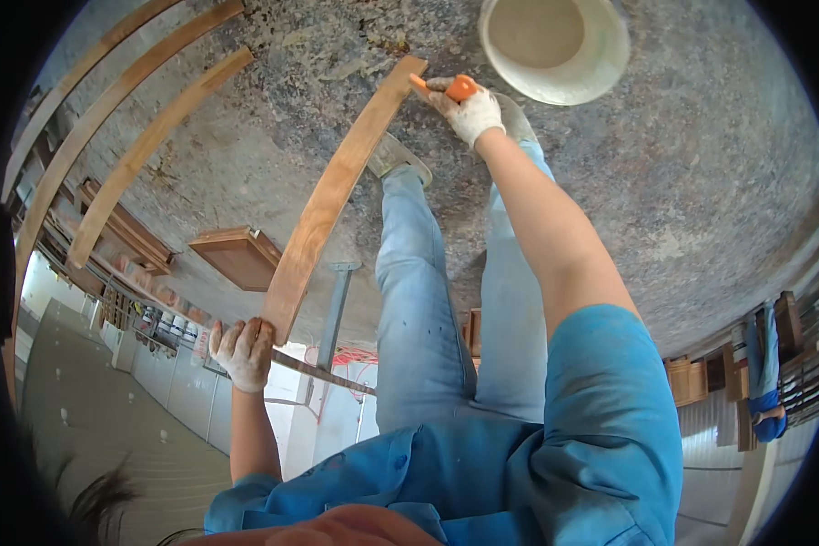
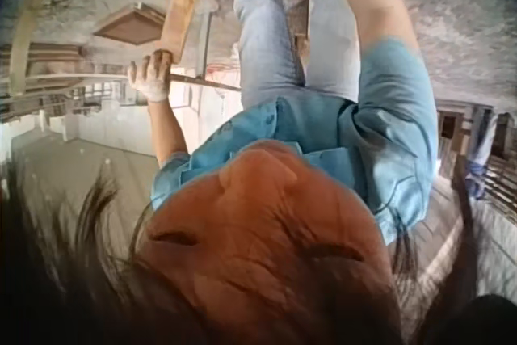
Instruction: Applying varnish to curved wooden components using a brush.
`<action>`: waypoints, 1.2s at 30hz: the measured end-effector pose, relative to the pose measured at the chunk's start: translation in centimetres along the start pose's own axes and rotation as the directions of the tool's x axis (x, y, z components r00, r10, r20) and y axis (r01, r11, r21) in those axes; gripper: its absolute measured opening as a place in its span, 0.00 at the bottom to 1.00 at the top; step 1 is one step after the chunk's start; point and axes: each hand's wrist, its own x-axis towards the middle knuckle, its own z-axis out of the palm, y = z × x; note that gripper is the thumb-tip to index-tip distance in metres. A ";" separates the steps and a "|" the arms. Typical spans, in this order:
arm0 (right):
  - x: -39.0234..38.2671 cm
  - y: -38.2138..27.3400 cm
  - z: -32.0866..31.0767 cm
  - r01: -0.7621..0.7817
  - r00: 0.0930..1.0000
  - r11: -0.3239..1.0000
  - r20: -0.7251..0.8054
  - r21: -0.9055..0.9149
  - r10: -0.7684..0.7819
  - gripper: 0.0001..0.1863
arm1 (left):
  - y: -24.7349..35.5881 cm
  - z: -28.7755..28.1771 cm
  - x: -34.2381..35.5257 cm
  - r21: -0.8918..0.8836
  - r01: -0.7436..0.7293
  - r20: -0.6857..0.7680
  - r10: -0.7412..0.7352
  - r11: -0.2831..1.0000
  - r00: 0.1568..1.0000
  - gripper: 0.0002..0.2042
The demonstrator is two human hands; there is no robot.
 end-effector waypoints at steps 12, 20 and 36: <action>8.8 3.1 3.3 -0.140 0.951 0.847 -0.309 -0.513 -0.030 0.19 | -7.1 11.1 -7.3 -0.064 0.122 -0.177 -0.132 0.990 0.975 0.12; 2.2 -2.4 3.2 0.065 0.982 0.991 -0.183 0.119 -0.042 0.14 | -9.0 10.7 -6.7 -0.481 0.455 0.076 -0.482 0.749 0.873 0.12; 3.3 -3.0 12.3 0.091 0.968 0.996 -0.238 0.014 -0.085 0.19 | -8.4 10.8 -7.7 -0.694 0.528 0.695 -0.646 -0.490 0.315 0.10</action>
